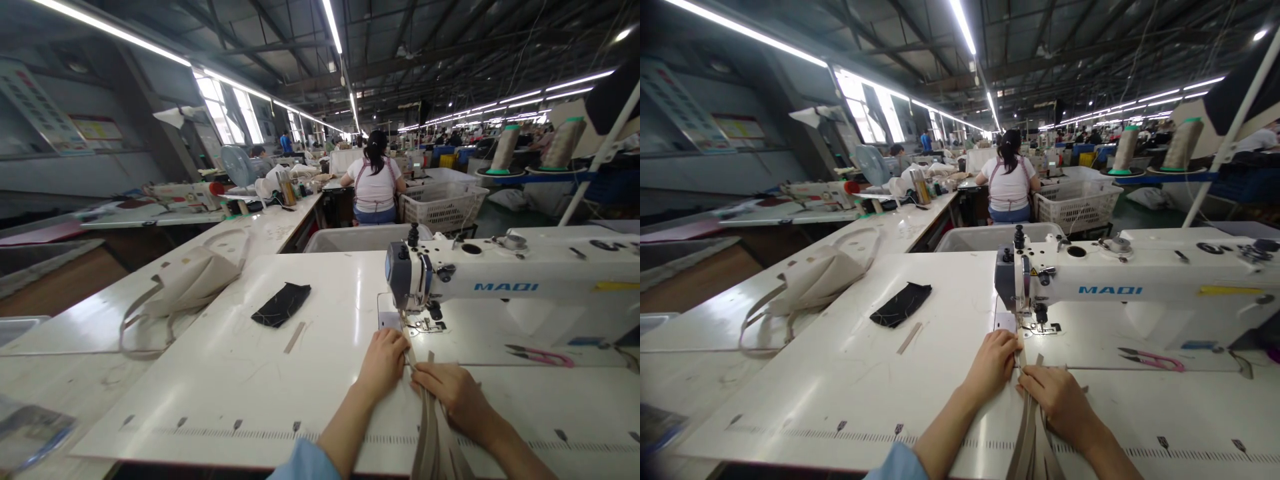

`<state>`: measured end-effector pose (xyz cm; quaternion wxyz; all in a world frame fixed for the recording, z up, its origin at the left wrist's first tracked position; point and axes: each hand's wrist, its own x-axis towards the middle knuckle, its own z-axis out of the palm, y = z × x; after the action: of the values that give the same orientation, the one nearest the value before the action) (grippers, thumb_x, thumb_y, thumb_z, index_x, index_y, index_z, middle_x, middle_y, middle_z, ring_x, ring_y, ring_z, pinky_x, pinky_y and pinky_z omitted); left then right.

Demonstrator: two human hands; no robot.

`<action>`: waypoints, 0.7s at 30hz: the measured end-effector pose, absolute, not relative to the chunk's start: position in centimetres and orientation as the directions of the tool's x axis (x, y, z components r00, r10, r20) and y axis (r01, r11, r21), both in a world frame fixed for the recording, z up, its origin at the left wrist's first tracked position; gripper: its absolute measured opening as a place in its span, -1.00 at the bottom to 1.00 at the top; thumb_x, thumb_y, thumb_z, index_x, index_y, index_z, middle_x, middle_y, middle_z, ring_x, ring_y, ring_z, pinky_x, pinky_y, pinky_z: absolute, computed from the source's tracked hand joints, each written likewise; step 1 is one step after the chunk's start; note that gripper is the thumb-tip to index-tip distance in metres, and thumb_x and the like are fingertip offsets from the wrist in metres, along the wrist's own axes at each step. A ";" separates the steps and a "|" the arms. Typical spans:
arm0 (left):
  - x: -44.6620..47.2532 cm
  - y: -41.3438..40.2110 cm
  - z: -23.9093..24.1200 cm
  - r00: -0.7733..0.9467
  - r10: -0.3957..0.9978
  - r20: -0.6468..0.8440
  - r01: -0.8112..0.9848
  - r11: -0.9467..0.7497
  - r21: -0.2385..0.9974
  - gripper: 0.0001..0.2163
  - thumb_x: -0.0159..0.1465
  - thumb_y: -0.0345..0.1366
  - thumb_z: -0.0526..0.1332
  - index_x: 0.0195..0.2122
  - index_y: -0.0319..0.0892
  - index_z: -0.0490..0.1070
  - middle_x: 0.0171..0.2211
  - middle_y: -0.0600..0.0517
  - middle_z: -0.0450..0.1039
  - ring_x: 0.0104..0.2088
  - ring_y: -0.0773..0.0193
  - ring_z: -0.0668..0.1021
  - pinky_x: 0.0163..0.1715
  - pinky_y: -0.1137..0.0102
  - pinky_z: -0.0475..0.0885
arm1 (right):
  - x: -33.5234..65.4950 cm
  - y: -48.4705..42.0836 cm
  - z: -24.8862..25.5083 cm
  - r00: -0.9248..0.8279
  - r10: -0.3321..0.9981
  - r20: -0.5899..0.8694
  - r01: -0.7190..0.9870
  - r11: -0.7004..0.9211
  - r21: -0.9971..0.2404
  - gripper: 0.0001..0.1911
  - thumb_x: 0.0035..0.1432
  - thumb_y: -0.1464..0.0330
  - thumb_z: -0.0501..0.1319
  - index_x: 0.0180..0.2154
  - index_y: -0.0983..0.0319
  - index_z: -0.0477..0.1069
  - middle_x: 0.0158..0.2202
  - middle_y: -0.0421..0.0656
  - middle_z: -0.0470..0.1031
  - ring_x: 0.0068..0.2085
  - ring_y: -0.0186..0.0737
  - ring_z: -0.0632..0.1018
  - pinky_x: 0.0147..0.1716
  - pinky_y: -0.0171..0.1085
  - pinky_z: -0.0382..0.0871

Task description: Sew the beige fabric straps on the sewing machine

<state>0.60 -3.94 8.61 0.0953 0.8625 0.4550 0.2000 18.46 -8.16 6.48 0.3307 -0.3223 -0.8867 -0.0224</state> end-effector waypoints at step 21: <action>0.6 -4.0 8.6 0.502 0.821 0.270 0.746 -0.570 0.345 -0.80 0.16 -0.52 0.08 -0.25 -0.15 0.39 -0.22 -0.01 0.39 -0.16 0.18 0.38 -0.12 0.28 0.30 | 18.8 -8.1 6.4 -0.571 0.543 0.616 0.606 0.785 -0.129 -0.76 0.29 0.39 -0.01 -0.13 0.24 0.40 -0.19 -0.08 0.50 -0.28 -0.23 0.54 -0.36 -0.30 0.41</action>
<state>0.60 -4.05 8.64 0.0920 0.8617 0.4547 0.2053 18.78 -8.08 6.37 0.3305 -0.3247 -0.8849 -0.0483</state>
